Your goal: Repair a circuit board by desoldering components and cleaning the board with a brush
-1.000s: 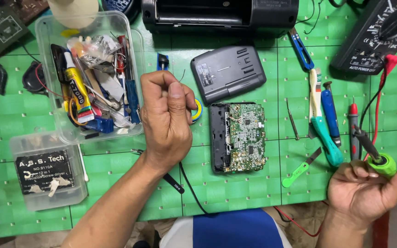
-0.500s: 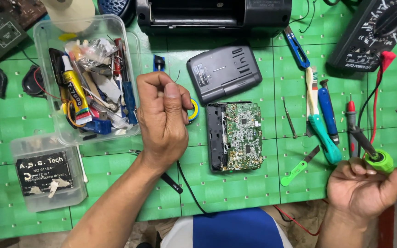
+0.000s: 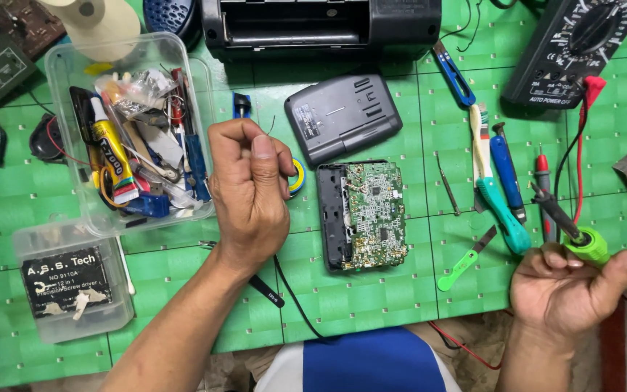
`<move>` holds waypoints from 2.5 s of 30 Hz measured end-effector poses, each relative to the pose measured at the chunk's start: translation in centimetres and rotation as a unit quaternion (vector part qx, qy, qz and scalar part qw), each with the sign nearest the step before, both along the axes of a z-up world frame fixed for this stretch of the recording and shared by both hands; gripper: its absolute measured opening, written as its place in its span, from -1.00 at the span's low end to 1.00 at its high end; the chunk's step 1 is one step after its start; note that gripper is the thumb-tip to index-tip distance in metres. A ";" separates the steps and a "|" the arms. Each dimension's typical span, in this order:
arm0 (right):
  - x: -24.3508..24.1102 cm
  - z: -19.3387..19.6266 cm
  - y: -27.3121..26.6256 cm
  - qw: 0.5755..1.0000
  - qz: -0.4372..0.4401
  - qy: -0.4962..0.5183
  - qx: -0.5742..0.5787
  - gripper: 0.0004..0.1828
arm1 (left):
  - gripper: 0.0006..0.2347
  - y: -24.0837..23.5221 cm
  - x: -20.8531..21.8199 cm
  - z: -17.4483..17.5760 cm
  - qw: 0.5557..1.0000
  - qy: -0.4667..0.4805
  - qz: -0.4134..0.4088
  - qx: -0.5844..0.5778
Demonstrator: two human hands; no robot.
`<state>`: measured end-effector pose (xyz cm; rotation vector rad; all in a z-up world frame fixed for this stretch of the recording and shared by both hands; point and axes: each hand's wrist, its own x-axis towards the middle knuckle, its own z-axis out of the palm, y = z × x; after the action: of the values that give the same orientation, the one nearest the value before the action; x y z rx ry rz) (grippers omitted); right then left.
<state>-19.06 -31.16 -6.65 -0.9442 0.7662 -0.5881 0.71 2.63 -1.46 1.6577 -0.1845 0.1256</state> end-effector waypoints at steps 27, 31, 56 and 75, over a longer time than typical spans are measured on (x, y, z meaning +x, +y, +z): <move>-0.9 4.3 -6.9 0.992 -0.084 -0.078 0.058 -0.64 | -0.91 0.4 -0.1 -1.2 0.999 0.039 -0.014 -0.024; -0.4 3.5 -10.0 0.985 -0.116 -0.092 0.088 -0.66 | -0.89 0.7 -0.2 -1.0 1.000 0.024 -0.012 0.011; -0.5 0.6 -15.0 0.954 -0.270 0.015 0.129 -0.75 | -0.89 1.0 -0.1 -1.4 1.000 0.014 -0.006 0.018; -7.3 -5.2 -19.6 0.996 0.006 0.039 0.082 -0.45 | -0.90 0.7 -0.2 -0.8 0.999 0.015 0.006 0.029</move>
<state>-26.35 -50.80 -11.84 -0.8226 0.8655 -0.4727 0.56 3.33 -2.27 1.7185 -0.1570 0.1053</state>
